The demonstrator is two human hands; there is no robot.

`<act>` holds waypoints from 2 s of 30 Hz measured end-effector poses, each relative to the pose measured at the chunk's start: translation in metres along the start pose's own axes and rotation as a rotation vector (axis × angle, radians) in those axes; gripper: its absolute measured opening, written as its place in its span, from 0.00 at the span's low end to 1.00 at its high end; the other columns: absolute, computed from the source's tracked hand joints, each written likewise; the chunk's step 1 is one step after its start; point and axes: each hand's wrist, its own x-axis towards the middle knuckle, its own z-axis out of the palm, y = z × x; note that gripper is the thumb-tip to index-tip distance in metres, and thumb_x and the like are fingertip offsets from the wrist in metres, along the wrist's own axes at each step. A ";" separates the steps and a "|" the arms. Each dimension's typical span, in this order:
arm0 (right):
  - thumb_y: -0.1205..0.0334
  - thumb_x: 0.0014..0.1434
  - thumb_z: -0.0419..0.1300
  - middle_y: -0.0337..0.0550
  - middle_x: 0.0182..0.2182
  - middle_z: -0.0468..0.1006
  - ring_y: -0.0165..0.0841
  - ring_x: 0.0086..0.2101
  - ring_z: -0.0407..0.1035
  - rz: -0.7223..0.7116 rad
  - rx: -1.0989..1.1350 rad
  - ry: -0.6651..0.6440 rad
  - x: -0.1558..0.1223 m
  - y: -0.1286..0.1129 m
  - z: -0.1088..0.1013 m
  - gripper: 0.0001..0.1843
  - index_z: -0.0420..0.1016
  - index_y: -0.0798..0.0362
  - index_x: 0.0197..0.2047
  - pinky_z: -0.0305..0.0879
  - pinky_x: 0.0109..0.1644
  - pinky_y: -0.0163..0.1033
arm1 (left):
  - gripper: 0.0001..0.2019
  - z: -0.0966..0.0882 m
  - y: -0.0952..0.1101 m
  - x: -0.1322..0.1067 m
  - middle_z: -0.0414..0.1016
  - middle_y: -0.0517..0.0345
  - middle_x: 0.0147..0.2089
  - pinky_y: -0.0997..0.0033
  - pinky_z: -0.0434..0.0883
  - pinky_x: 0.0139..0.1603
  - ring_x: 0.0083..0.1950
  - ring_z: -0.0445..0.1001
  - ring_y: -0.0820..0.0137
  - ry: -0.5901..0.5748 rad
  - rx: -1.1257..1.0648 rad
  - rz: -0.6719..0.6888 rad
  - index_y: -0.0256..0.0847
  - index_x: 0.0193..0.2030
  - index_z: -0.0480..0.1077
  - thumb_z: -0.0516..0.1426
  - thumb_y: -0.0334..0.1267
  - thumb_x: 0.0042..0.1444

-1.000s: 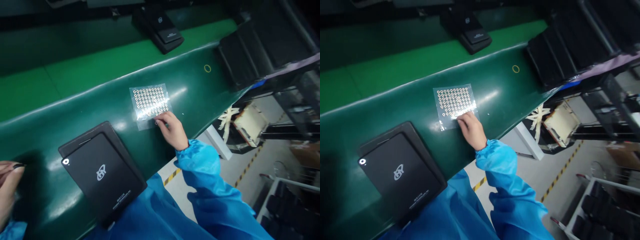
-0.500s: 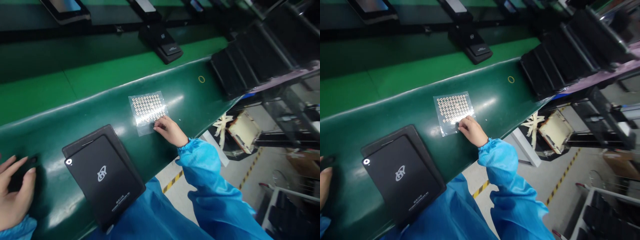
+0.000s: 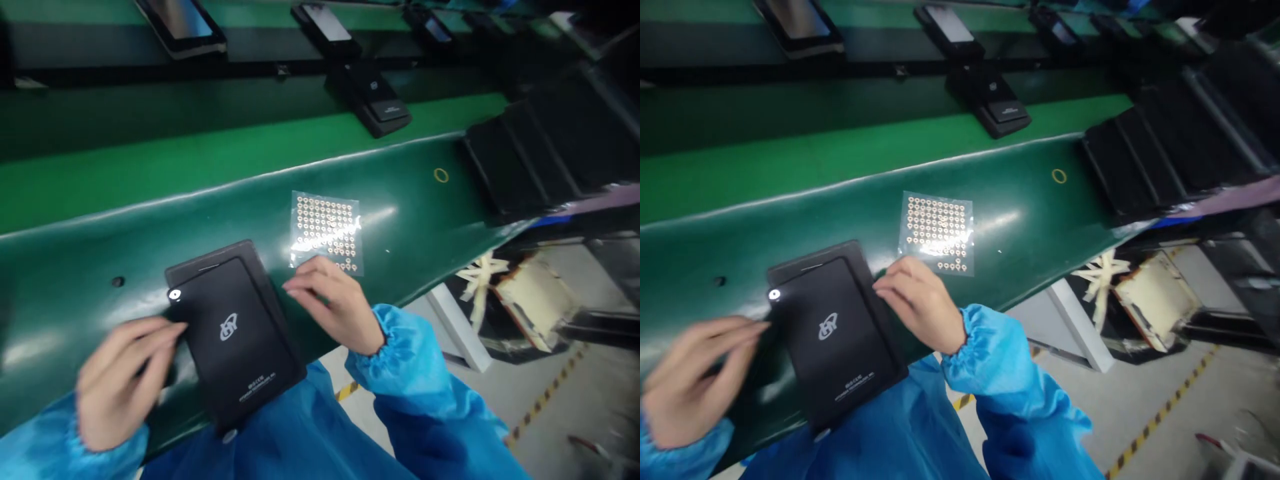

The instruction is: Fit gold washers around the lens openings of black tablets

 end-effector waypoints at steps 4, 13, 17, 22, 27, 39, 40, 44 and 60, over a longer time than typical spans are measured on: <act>0.70 0.63 0.58 0.41 0.33 0.72 0.30 0.33 0.70 -0.016 0.361 -0.146 0.013 -0.029 0.036 0.06 0.76 0.52 0.40 0.69 0.35 0.36 | 0.09 0.018 0.045 0.026 0.74 0.61 0.36 0.77 0.69 0.33 0.33 0.73 0.76 -0.242 -0.325 -0.094 0.45 0.41 0.74 0.56 0.28 0.59; 0.72 0.62 0.57 0.38 0.32 0.71 0.26 0.28 0.69 0.145 0.643 -0.376 0.016 -0.046 0.073 0.06 0.72 0.52 0.39 0.67 0.30 0.31 | 0.05 0.008 0.042 0.016 0.71 0.62 0.27 0.79 0.63 0.28 0.28 0.67 0.78 -0.208 -0.529 -0.373 0.40 0.33 0.75 0.57 0.30 0.55; 0.73 0.63 0.56 0.40 0.32 0.72 0.28 0.31 0.68 -0.012 0.463 -0.392 0.022 -0.051 0.080 0.07 0.71 0.52 0.39 0.66 0.33 0.33 | 0.06 0.004 0.034 0.013 0.71 0.63 0.26 0.79 0.64 0.29 0.27 0.66 0.78 -0.181 -0.569 -0.374 0.39 0.30 0.74 0.56 0.28 0.54; 0.70 0.67 0.52 0.43 0.33 0.73 0.31 0.33 0.69 -0.221 0.354 -0.500 0.033 -0.065 0.085 0.07 0.70 0.53 0.41 0.68 0.36 0.36 | 0.05 -0.006 0.029 0.005 0.70 0.62 0.24 0.79 0.63 0.26 0.25 0.65 0.78 -0.253 -0.749 -0.515 0.37 0.27 0.72 0.56 0.30 0.53; 0.70 0.68 0.48 0.43 0.31 0.74 0.33 0.29 0.67 -0.594 0.175 -0.575 0.040 -0.082 0.098 0.12 0.70 0.53 0.38 0.66 0.31 0.39 | 0.06 -0.035 0.007 -0.015 0.72 0.60 0.24 0.77 0.68 0.24 0.22 0.69 0.77 -0.403 -1.063 -0.696 0.37 0.29 0.71 0.59 0.37 0.52; 0.70 0.65 0.52 0.45 0.40 0.69 0.36 0.43 0.68 -0.087 0.226 -0.385 0.074 -0.025 0.117 0.07 0.65 0.50 0.36 0.67 0.48 0.43 | 0.05 -0.093 -0.068 -0.029 0.72 0.59 0.30 0.68 0.68 0.38 0.34 0.69 0.70 0.167 0.513 -0.076 0.39 0.31 0.70 0.58 0.31 0.58; 0.70 0.65 0.51 0.46 0.40 0.69 0.36 0.43 0.67 -0.069 0.223 -0.391 0.074 -0.021 0.119 0.07 0.65 0.50 0.37 0.67 0.49 0.43 | 0.03 -0.073 -0.061 -0.021 0.75 0.55 0.36 0.66 0.70 0.41 0.38 0.73 0.67 0.094 0.450 0.045 0.38 0.37 0.72 0.56 0.29 0.58; 0.71 0.65 0.49 0.46 0.42 0.67 0.35 0.43 0.66 -0.046 0.179 -0.449 0.076 -0.022 0.123 0.07 0.63 0.50 0.37 0.66 0.50 0.43 | 0.13 -0.011 -0.037 0.006 0.75 0.48 0.54 0.63 0.72 0.52 0.57 0.72 0.61 -0.090 0.391 0.303 0.38 0.49 0.72 0.52 0.27 0.60; 0.72 0.65 0.49 0.48 0.42 0.70 0.36 0.39 0.69 -0.130 -0.125 -0.458 0.078 -0.033 0.131 0.09 0.68 0.54 0.37 0.68 0.38 0.38 | 0.16 0.007 -0.040 0.010 0.74 0.50 0.57 0.57 0.65 0.59 0.60 0.71 0.60 -0.134 0.353 0.285 0.42 0.54 0.71 0.53 0.27 0.61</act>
